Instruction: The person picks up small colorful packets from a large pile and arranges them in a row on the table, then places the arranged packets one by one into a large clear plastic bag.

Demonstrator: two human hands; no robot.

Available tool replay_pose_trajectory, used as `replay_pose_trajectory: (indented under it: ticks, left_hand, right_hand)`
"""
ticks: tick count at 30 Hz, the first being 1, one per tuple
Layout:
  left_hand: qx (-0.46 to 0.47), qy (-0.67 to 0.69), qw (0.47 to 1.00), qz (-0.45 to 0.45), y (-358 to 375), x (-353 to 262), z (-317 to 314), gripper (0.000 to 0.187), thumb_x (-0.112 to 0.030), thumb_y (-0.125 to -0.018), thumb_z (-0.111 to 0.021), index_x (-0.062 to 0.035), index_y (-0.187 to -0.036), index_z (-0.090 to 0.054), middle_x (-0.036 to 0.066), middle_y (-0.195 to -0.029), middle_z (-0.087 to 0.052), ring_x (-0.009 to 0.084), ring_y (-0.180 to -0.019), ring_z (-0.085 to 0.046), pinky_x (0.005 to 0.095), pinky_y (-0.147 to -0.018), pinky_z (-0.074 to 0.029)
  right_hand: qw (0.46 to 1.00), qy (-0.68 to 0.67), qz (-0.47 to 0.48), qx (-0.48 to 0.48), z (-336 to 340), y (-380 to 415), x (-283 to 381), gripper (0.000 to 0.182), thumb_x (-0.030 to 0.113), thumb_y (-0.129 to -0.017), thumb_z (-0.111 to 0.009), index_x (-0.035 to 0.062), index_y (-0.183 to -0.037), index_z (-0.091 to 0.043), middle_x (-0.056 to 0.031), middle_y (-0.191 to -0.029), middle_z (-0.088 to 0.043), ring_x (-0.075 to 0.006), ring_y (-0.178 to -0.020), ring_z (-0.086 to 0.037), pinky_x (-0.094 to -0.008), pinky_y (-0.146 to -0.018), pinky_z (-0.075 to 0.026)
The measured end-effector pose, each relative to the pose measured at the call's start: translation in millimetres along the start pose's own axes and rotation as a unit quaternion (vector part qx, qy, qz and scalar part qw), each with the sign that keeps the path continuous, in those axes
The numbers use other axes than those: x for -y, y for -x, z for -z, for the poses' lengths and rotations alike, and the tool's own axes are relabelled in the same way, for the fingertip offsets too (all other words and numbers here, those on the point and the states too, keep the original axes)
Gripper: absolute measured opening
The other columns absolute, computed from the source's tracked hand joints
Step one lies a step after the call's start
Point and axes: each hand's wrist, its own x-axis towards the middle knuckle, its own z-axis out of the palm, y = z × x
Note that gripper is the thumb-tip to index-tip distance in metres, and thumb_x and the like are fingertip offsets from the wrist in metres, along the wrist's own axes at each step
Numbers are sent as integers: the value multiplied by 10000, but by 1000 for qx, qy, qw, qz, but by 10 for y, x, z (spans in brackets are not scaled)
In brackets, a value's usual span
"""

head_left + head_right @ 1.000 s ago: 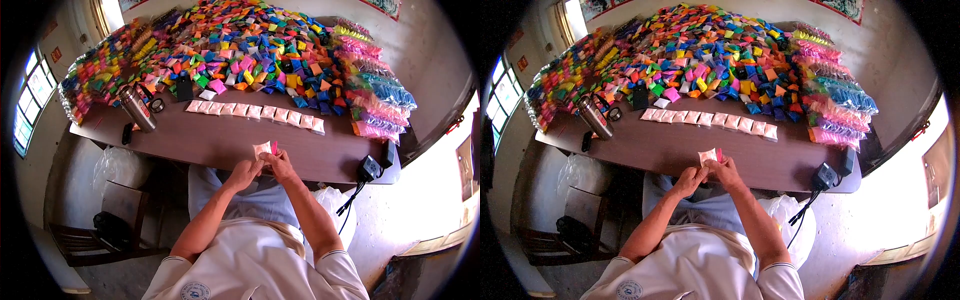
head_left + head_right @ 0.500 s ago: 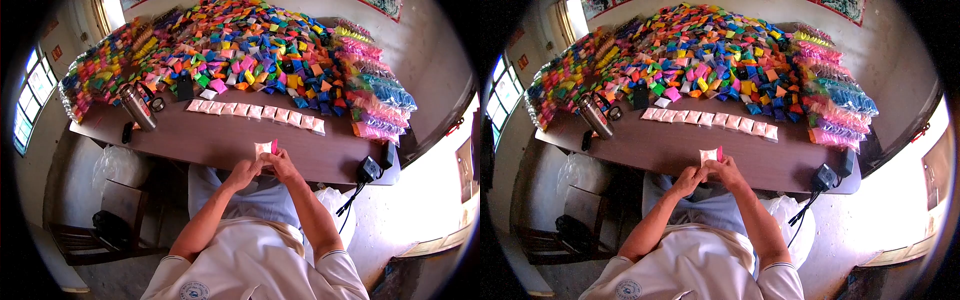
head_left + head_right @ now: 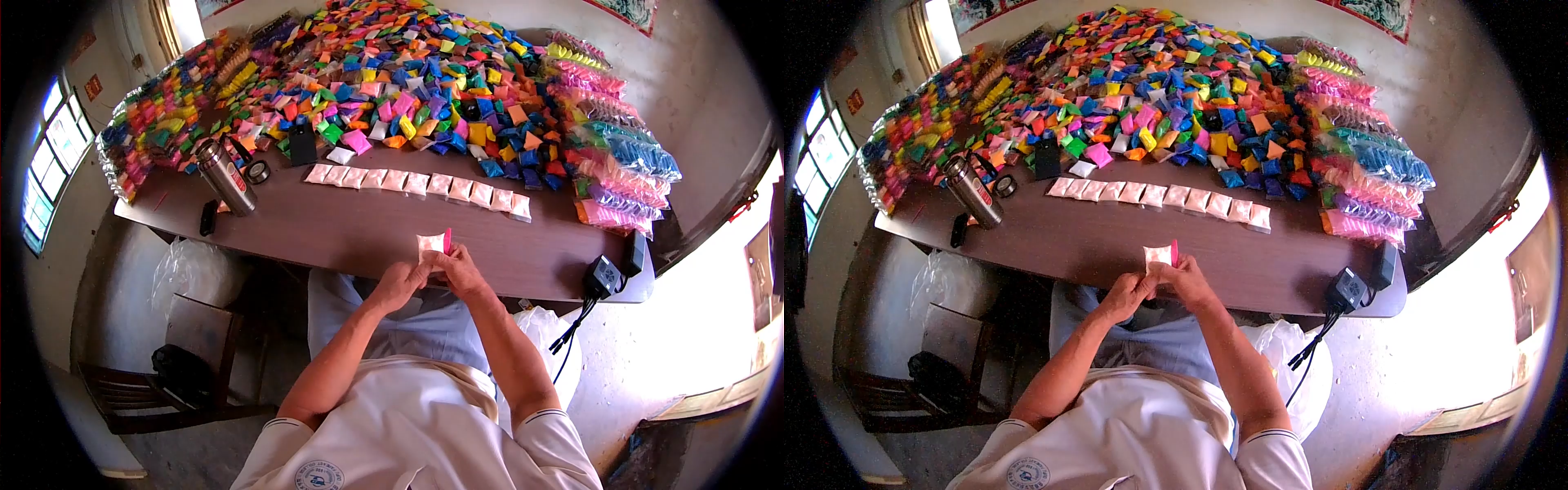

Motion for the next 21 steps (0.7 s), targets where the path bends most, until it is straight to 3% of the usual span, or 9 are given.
replay_pose_trajectory:
  ticks: [1, 3, 7, 9, 16, 20, 21]
  left_hand:
    - [0, 0, 1000, 0, 3, 2, -3, 664, -608, -957, -322, -31, -718, -546, 100, -621, -532, 257, -604, -532, 372, -597, -406]
    - [-7, 6, 1000, 7, 10, -9, -4, 611, -546, -967, -413, -22, -682, -545, 43, -619, -524, 166, -609, -495, 323, -600, -413]
    - [3, -17, 1000, 10, 12, -46, 3, 607, -542, -969, -411, -26, -678, -540, 47, -611, -522, 171, -602, -494, 328, -589, -404]
    - [11, -11, 1000, 9, 10, -43, 2, 651, -596, -960, -327, -40, -697, -538, 95, -624, -541, 257, -611, -535, 374, -603, -405]
    - [-2, 45, 999, -12, -27, 125, -2, 604, -555, -967, -361, -44, -693, -531, 86, -624, -534, 240, -610, -529, 356, -609, -410]
    - [-1, 27, 1000, -3, 15, 96, -12, 597, -549, -966, -376, -42, -692, -531, 80, -626, -527, 227, -612, -524, 355, -608, -410]
    - [-9, 10, 1000, -9, 21, 34, -11, 598, -550, -966, -376, -41, -692, -532, 77, -626, -523, 222, -612, -521, 353, -606, -409]
  right_hand:
    - [1000, 24, 12, 6, 19, -22, -40, 125, 98, -846, -648, -27, -841, -642, -97, -735, -662, -214, -604, -663, -323, -534, -557]
    - [999, 24, 27, 4, 47, -36, -88, 133, 103, -847, -651, -29, -834, -643, -99, -730, -660, -218, -601, -662, -326, -524, -555]
    - [997, 33, 62, -6, 52, -34, -115, 145, 111, -856, -642, -29, -816, -645, -105, -722, -658, -222, -585, -656, -328, -498, -546]
    - [998, 36, 46, -18, 13, -24, -88, 163, 116, -866, -625, -32, -798, -641, -117, -701, -658, -229, -570, -650, -329, -505, -532]
    - [998, -56, -21, -26, -67, 123, 146, 195, 138, -897, -572, -49, -884, -623, -137, -768, -668, -244, -626, -661, -343, -555, -540]
    - [998, -2, 8, -54, 23, 22, -32, 210, 148, -906, -562, -50, -875, -624, -130, -756, -664, -241, -618, -656, -342, -559, -541]
    - [998, -4, 20, -62, -20, 27, -34, 173, 152, -905, -585, 6, -821, -625, -69, -740, -638, -170, -591, -597, -290, -525, -489]
